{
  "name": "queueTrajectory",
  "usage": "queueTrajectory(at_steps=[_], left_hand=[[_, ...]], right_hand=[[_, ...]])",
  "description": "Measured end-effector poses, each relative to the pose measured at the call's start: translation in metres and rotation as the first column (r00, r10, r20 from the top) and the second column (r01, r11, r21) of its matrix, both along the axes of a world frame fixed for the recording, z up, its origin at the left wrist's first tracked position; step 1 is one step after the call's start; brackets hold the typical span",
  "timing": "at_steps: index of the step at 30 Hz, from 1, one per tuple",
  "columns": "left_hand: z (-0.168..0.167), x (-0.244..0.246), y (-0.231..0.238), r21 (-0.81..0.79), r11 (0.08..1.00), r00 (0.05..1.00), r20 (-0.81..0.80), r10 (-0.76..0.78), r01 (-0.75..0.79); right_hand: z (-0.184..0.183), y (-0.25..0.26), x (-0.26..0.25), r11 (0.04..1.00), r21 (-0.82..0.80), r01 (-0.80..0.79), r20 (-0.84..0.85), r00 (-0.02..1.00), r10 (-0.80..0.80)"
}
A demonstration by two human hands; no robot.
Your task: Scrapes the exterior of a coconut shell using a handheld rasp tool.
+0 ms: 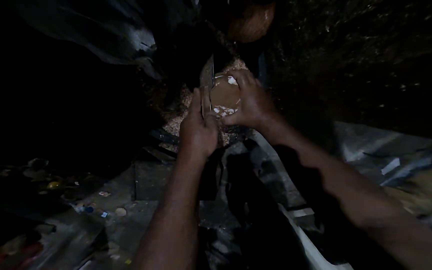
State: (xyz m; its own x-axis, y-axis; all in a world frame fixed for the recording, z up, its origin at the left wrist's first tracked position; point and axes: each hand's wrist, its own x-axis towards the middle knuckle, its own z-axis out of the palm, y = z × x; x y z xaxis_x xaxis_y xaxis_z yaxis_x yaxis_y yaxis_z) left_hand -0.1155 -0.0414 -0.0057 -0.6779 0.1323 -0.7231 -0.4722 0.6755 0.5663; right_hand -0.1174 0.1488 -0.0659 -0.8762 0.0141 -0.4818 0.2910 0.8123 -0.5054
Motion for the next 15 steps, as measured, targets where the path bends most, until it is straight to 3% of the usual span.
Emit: queueTrajectory(at_steps=[3,6,8,11,13,15], left_hand=[[0.020,0.045,-0.005,-0.113,0.986,0.975,-0.174,-0.139,0.121],[0.034,0.094,-0.021,-0.186,0.968,0.951,-0.226,-0.211,0.170],[0.039,0.068,-0.012,-0.247,0.947,0.949,-0.183,-0.255,0.207],[0.031,-0.010,0.013,-0.323,0.898,0.951,0.022,-0.308,0.299],[0.034,-0.010,0.011,-0.329,0.883,0.934,-0.007,-0.357,0.335],[0.048,0.032,-0.009,-0.350,0.868,0.909,-0.092,-0.406,0.352]], right_hand=[[0.002,-0.004,0.000,0.999,0.033,-0.036,0.017,0.999,0.035],[0.011,-0.015,0.005,0.998,0.054,-0.032,0.017,0.999,0.031],[0.042,-0.025,0.002,1.000,0.017,0.018,0.131,0.991,-0.020],[0.023,-0.034,0.004,0.994,0.107,-0.001,0.060,0.998,-0.005],[0.045,-0.033,-0.002,0.997,0.066,-0.029,0.192,0.981,0.015],[0.027,-0.032,-0.003,0.991,0.121,-0.065,0.143,0.989,0.047]])
